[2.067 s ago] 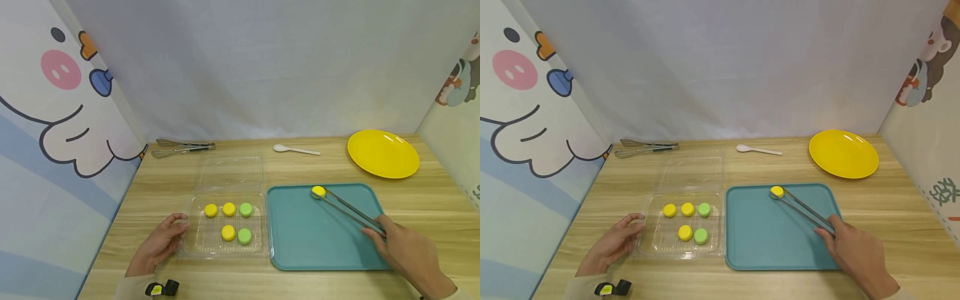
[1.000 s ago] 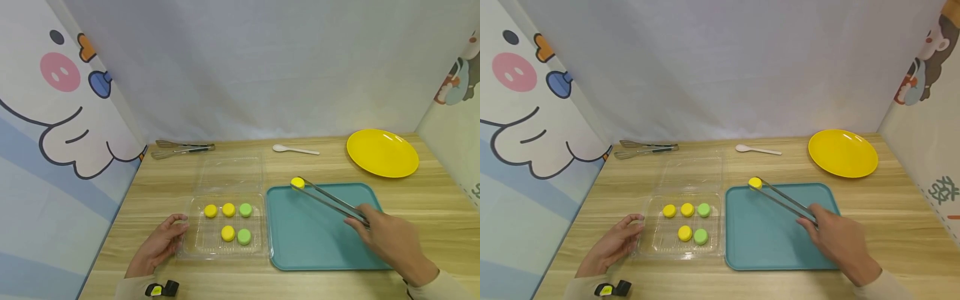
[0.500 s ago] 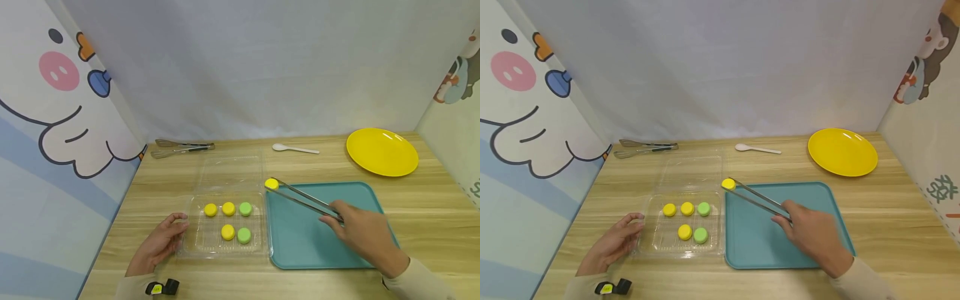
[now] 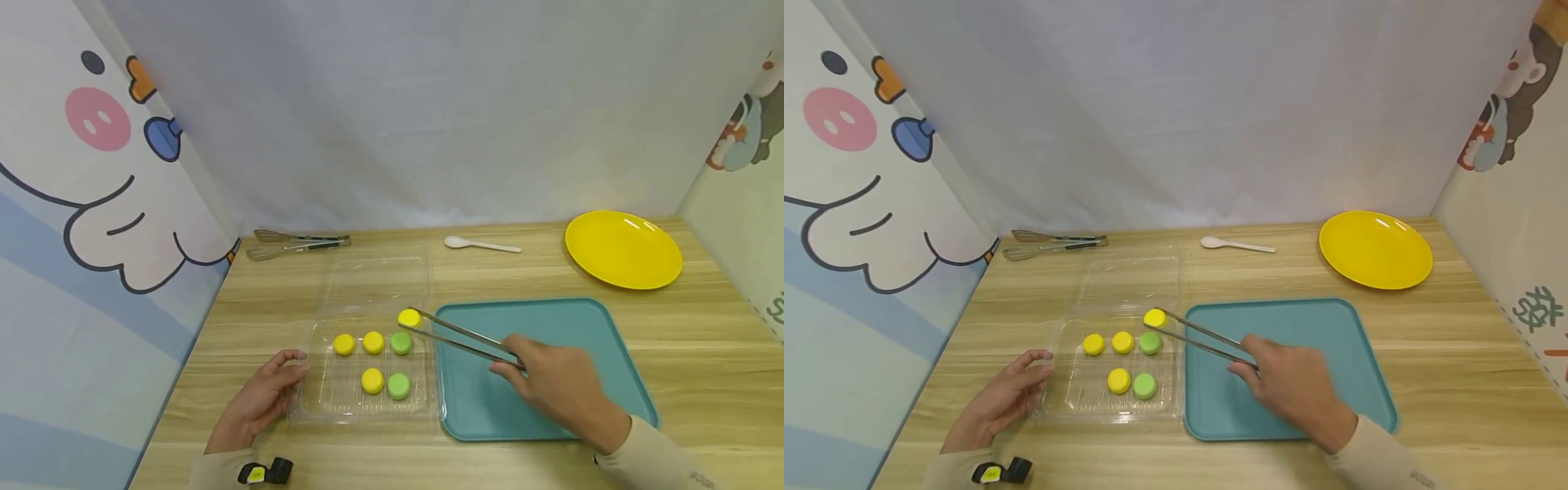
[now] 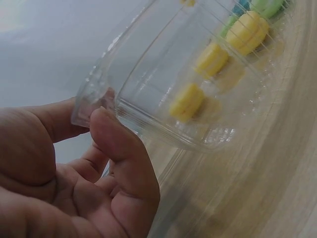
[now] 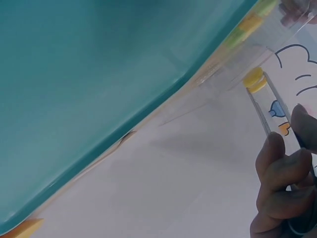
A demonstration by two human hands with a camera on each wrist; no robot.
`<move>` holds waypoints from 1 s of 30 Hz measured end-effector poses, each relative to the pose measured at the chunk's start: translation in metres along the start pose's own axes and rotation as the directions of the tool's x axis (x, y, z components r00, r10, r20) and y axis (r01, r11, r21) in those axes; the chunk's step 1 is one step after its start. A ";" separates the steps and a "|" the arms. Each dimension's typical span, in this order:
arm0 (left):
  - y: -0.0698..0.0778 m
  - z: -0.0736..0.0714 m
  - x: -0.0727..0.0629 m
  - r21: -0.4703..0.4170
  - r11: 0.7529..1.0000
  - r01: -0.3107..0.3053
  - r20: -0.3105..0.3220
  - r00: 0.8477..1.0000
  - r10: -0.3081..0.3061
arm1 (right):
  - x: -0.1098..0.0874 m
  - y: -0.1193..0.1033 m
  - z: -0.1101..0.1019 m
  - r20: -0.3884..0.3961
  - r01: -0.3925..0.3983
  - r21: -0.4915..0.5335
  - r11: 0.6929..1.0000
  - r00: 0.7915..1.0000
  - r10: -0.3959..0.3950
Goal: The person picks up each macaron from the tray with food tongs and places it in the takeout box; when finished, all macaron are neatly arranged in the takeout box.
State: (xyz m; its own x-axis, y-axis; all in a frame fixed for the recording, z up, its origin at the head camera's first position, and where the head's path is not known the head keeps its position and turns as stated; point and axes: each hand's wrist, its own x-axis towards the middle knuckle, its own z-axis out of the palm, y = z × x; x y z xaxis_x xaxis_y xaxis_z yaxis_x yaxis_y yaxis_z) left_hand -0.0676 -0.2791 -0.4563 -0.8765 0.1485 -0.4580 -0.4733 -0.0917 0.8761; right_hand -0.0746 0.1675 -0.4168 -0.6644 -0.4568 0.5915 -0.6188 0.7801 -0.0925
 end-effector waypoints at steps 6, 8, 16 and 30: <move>0.000 0.001 0.000 -0.002 1.000 0.003 0.002 1.000 -0.003 | 0.003 -0.010 0.007 0.009 0.042 0.027 0.999 0.999 -0.042; 0.000 0.001 0.000 -0.005 1.000 0.002 0.001 1.000 -0.002 | 0.004 -0.014 0.009 0.013 0.055 0.034 0.998 0.998 -0.055; -0.001 0.001 0.001 -0.012 1.000 -0.002 0.011 1.000 0.002 | 0.009 -0.028 0.019 -0.001 0.143 0.064 0.988 0.990 -0.143; -0.002 0.001 0.003 -0.037 0.999 0.007 0.003 1.000 -0.007 | 0.028 -0.061 0.024 0.156 0.234 0.109 0.966 0.956 -0.250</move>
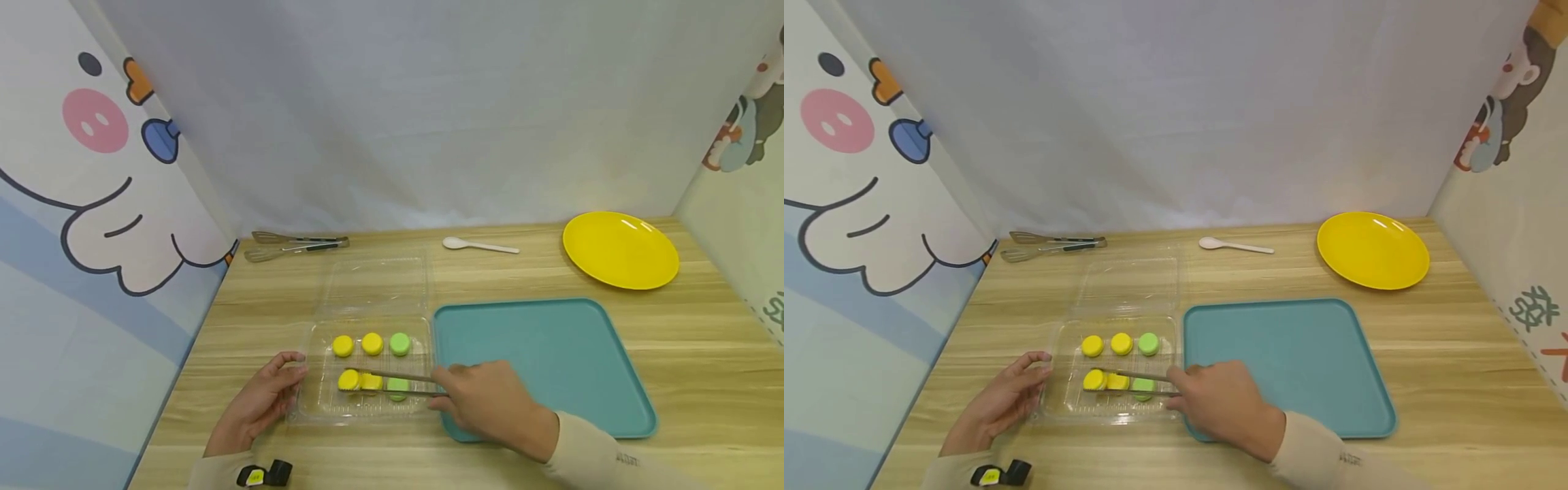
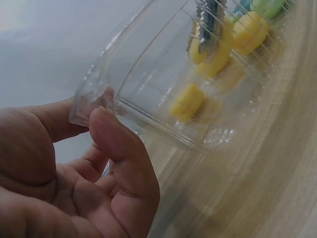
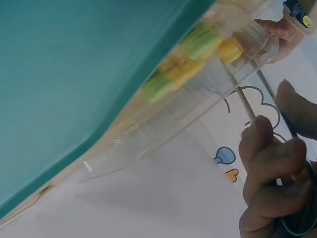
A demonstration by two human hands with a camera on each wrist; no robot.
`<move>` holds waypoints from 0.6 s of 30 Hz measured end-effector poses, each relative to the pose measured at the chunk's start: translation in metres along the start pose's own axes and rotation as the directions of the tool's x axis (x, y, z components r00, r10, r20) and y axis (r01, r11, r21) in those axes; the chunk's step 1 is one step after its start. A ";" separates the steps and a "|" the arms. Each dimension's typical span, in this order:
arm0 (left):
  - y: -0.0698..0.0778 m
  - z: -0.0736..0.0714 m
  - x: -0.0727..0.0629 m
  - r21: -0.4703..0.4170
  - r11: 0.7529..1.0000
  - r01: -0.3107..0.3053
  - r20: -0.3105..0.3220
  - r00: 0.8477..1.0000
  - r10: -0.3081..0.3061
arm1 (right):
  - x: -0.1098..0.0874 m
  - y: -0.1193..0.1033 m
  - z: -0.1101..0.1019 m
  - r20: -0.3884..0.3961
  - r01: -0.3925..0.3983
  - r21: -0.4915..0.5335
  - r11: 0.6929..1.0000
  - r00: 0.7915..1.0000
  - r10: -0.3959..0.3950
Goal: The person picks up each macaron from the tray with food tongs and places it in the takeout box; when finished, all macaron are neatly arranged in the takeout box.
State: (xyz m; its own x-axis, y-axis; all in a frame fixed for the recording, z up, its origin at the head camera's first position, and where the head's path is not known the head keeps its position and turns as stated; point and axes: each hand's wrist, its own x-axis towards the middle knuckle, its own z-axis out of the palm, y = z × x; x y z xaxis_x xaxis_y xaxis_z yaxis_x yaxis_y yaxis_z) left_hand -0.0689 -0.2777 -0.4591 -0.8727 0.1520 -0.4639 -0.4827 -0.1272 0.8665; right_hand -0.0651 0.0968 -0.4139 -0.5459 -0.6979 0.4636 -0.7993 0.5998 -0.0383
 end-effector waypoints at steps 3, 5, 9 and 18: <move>0.000 0.000 -0.001 0.002 1.000 0.003 0.000 1.000 -0.003 | 0.007 -0.004 0.002 0.014 -0.002 -0.010 1.000 1.000 0.002; 0.001 0.000 -0.001 0.004 1.000 0.005 -0.002 1.000 -0.005 | 0.011 -0.007 0.004 0.018 -0.002 -0.014 1.000 1.000 0.003; 0.001 0.000 -0.002 0.006 1.000 0.003 0.005 1.000 -0.003 | 0.018 -0.012 0.007 0.025 -0.007 -0.023 1.000 1.000 0.007; 0.000 -0.001 -0.001 -0.004 1.000 -0.008 0.024 1.000 0.008 | 0.021 -0.014 0.013 0.055 -0.026 -0.033 0.999 0.998 0.028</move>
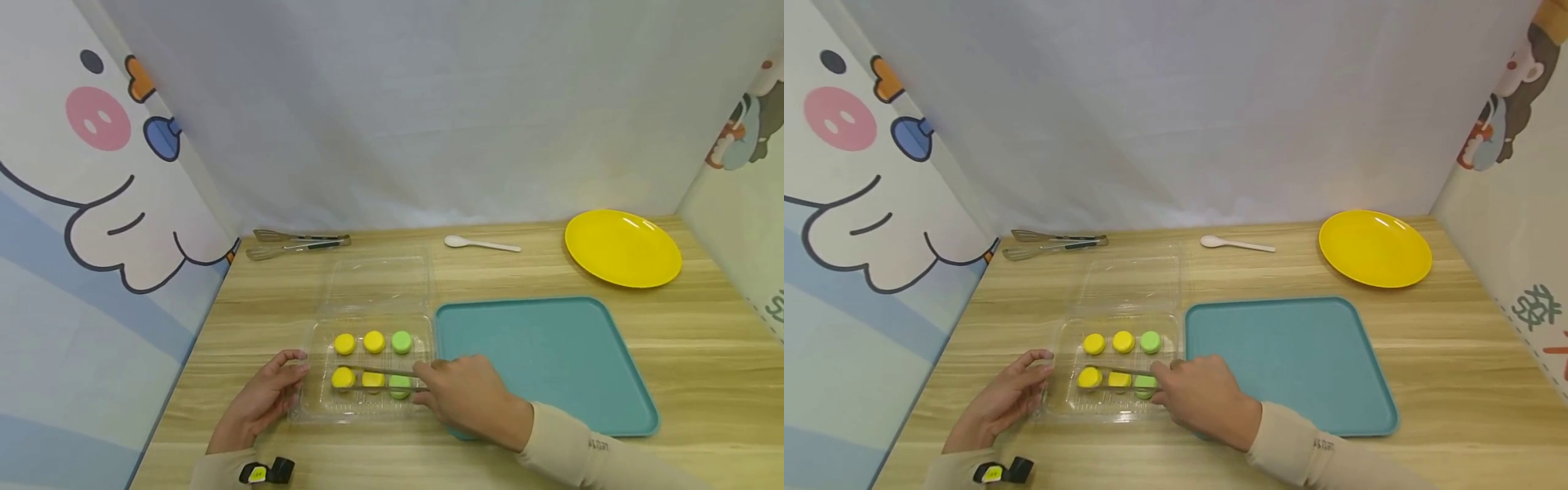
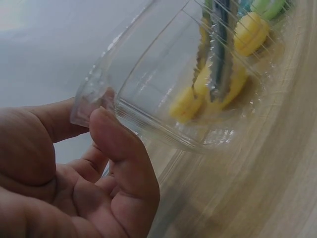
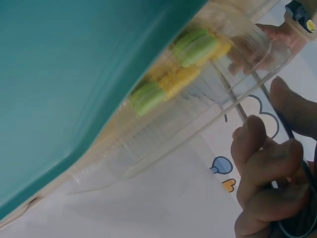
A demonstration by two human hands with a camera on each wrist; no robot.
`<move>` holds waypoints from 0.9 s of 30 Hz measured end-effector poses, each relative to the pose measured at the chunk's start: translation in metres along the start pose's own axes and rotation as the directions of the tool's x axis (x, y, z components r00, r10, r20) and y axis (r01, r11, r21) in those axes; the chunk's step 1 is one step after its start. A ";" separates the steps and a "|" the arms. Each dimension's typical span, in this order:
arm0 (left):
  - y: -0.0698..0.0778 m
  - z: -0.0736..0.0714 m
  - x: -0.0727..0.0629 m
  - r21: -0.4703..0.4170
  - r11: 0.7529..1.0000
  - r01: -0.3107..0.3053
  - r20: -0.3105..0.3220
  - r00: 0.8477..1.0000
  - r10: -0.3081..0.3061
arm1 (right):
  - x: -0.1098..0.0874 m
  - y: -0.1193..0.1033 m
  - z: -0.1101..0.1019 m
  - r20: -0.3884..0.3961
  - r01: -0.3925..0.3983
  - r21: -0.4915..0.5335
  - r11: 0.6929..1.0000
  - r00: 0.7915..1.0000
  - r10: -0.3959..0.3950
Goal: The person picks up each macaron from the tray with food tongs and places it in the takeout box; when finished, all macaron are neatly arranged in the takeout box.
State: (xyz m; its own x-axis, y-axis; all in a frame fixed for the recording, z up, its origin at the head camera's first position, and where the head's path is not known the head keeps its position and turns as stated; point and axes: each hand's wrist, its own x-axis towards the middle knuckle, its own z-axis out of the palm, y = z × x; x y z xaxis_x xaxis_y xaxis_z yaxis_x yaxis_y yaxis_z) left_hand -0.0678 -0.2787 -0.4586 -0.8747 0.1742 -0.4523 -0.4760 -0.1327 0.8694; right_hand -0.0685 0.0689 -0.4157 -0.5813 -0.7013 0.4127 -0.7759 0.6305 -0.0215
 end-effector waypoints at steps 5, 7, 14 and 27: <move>0.001 0.000 0.000 -0.009 1.000 -0.011 0.015 1.000 0.011 | -0.002 0.002 -0.001 0.020 -0.011 0.014 1.000 1.000 0.011; 0.001 0.000 0.000 -0.013 1.000 -0.016 0.022 1.000 0.016 | -0.003 0.003 -0.002 0.032 -0.022 0.029 0.999 0.999 0.021; 0.000 -0.001 -0.001 -0.024 1.000 -0.018 0.031 0.999 0.019 | -0.009 0.006 -0.002 0.012 -0.048 0.093 0.995 0.999 0.047; 0.001 0.000 -0.003 -0.007 1.000 -0.020 0.017 1.000 0.020 | -0.028 0.025 -0.005 -0.006 -0.125 0.168 0.978 0.992 0.128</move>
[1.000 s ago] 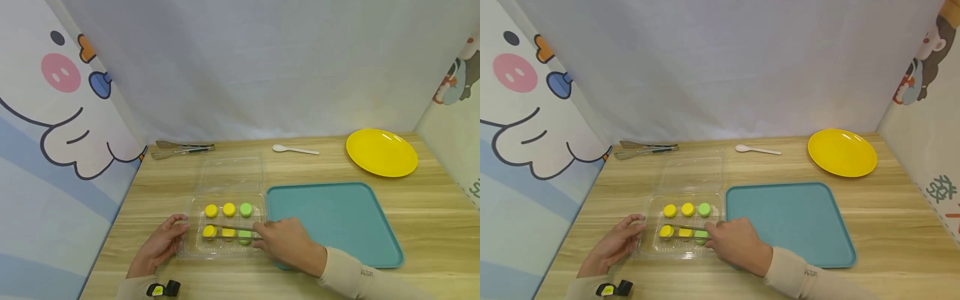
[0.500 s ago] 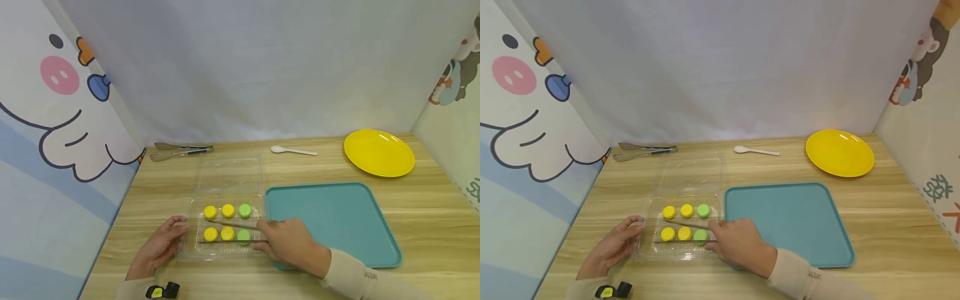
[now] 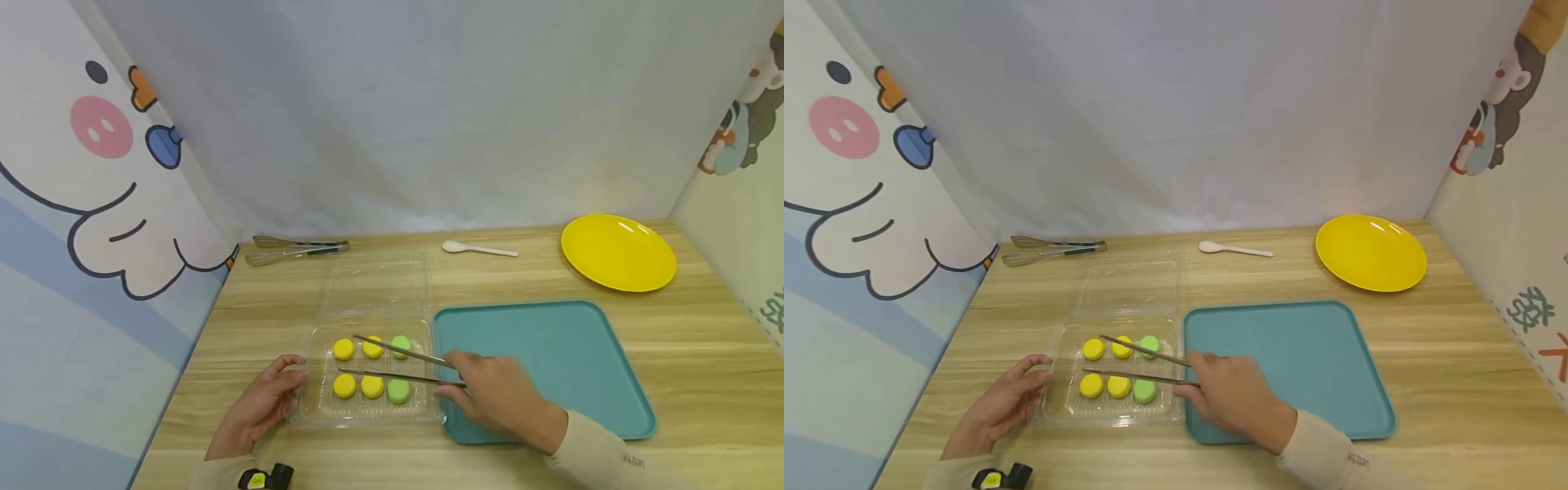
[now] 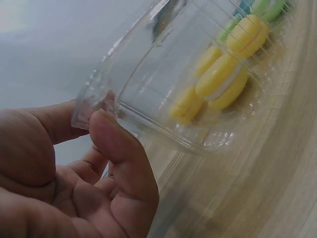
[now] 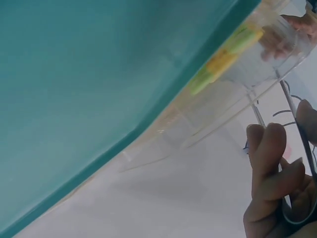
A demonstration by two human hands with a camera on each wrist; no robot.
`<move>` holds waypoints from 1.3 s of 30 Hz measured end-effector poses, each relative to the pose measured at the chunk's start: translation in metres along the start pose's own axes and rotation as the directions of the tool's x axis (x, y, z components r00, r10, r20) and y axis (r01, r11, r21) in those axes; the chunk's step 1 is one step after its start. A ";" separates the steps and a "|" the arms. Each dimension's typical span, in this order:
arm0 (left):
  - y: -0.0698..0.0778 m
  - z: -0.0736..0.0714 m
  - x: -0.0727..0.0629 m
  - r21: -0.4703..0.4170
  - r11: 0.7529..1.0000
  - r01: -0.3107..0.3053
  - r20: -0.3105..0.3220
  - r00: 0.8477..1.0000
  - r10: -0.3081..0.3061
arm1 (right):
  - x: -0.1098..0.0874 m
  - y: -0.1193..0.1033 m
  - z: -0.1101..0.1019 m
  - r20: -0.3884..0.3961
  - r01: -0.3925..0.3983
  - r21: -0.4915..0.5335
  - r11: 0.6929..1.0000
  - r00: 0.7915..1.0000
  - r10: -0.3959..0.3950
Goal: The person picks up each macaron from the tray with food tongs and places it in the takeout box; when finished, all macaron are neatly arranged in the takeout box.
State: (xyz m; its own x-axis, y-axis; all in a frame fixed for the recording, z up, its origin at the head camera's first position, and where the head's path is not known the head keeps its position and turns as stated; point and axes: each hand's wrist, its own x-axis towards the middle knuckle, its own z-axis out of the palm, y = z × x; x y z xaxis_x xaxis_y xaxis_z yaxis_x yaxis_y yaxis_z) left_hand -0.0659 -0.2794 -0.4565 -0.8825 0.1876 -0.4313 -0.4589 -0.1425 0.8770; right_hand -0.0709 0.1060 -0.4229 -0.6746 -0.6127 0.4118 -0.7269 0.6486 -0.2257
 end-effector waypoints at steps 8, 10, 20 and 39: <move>-0.002 -0.001 0.001 -0.015 1.000 -0.005 0.013 1.000 0.005 | -0.014 0.013 -0.005 -0.017 -0.106 0.070 0.992 0.994 0.107; -0.001 -0.001 0.001 -0.015 1.000 -0.007 0.017 1.000 0.008 | -0.017 0.016 -0.006 -0.026 -0.130 0.065 0.989 0.991 0.132; 0.000 -0.001 0.001 -0.013 1.000 -0.010 0.026 1.000 0.010 | -0.025 0.030 -0.015 -0.155 -0.128 -0.023 0.992 0.980 0.123; 0.001 0.000 0.001 0.002 1.000 0.020 -0.019 1.000 -0.020 | -0.052 0.048 -0.039 -0.177 -0.323 -0.058 0.945 0.935 0.309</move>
State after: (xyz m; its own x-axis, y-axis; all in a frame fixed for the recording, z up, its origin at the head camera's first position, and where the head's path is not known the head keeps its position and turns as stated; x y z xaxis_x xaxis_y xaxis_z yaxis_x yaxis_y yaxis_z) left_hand -0.0675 -0.2792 -0.4566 -0.8747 0.1724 -0.4530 -0.4766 -0.1363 0.8685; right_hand -0.0655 0.1870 -0.4204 -0.8321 -0.2924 0.4712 -0.4612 0.8367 -0.2953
